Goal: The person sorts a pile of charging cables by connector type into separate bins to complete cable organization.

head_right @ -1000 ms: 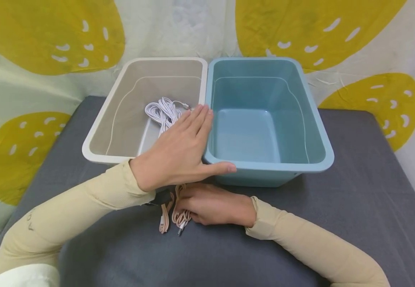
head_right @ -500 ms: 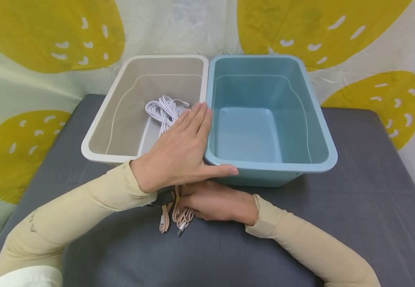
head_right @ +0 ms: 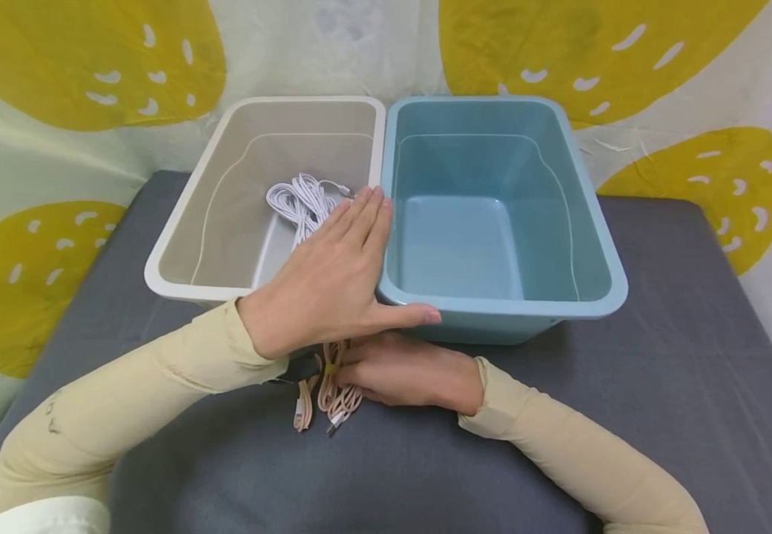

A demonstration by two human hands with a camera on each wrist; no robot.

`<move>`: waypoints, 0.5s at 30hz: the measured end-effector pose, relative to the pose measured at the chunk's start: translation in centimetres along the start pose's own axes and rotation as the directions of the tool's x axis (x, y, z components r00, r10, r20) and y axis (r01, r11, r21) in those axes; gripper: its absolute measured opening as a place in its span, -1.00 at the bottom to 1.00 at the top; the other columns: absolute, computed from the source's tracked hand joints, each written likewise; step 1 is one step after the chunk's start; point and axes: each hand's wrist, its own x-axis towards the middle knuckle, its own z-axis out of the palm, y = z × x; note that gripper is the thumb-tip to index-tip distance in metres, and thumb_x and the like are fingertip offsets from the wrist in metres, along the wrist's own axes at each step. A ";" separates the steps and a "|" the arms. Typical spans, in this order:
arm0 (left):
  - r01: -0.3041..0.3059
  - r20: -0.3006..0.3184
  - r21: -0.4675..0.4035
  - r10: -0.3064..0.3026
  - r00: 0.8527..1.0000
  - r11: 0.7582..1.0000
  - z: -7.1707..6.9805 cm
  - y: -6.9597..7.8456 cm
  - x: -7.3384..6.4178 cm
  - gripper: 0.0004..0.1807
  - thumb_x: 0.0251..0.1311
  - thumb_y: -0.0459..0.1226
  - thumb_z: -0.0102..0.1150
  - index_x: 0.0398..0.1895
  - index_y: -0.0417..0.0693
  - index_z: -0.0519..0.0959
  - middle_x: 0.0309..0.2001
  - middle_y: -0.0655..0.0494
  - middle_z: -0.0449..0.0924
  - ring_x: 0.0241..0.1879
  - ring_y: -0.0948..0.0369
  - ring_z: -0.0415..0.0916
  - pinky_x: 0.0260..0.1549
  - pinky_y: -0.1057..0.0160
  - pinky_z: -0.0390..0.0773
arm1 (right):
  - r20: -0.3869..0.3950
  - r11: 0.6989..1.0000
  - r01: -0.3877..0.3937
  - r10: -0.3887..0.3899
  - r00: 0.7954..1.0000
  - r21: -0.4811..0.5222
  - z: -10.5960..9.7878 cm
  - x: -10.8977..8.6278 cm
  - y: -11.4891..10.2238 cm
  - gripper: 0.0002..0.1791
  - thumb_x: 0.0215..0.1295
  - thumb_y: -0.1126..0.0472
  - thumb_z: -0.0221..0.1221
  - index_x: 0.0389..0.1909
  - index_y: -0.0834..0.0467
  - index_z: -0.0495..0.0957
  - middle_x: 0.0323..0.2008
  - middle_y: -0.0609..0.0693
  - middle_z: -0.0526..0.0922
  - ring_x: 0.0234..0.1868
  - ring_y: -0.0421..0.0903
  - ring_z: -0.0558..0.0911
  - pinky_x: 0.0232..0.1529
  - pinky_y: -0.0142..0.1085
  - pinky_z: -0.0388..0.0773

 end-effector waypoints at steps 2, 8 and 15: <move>0.007 0.014 -0.007 -0.007 1.000 1.000 -0.1 0.0 0.0 0.43 0.07 0.67 -0.15 0.62 -0.35 0.03 0.64 -0.29 0.04 0.69 -0.08 -0.06 0.68 0.02 0.02 | 0.005 1.000 0.004 -0.004 1.000 -0.018 -0.1 0.0 -0.1 -0.91 0.35 0.12 0.31 -0.37 -0.09 0.64 -0.37 -0.20 0.65 -0.27 -0.22 0.60 -0.15 -0.33 0.55; -0.002 -0.007 -0.003 0.002 1.000 1.000 -0.1 0.0 0.0 0.44 0.06 0.67 -0.14 0.61 -0.36 0.05 0.63 -0.30 0.07 0.68 -0.09 -0.03 0.68 0.01 0.05 | -0.001 0.999 0.000 0.000 1.000 -0.052 -0.1 -0.2 -0.3 -0.87 0.26 0.11 0.35 -0.44 -0.10 0.60 -0.43 -0.21 0.62 -0.35 -0.23 0.59 -0.21 -0.33 0.54; -0.002 -0.002 -0.021 0.002 1.000 1.000 -0.1 0.0 0.0 0.43 0.07 0.66 -0.14 0.62 -0.35 0.04 0.63 -0.30 0.05 0.69 -0.09 -0.04 0.68 0.01 0.04 | 0.066 1.000 -0.017 0.016 0.998 0.003 -0.7 -0.3 -0.5 -0.92 0.26 0.13 0.34 -0.38 -0.09 0.63 -0.39 -0.22 0.65 -0.33 -0.24 0.59 -0.21 -0.35 0.55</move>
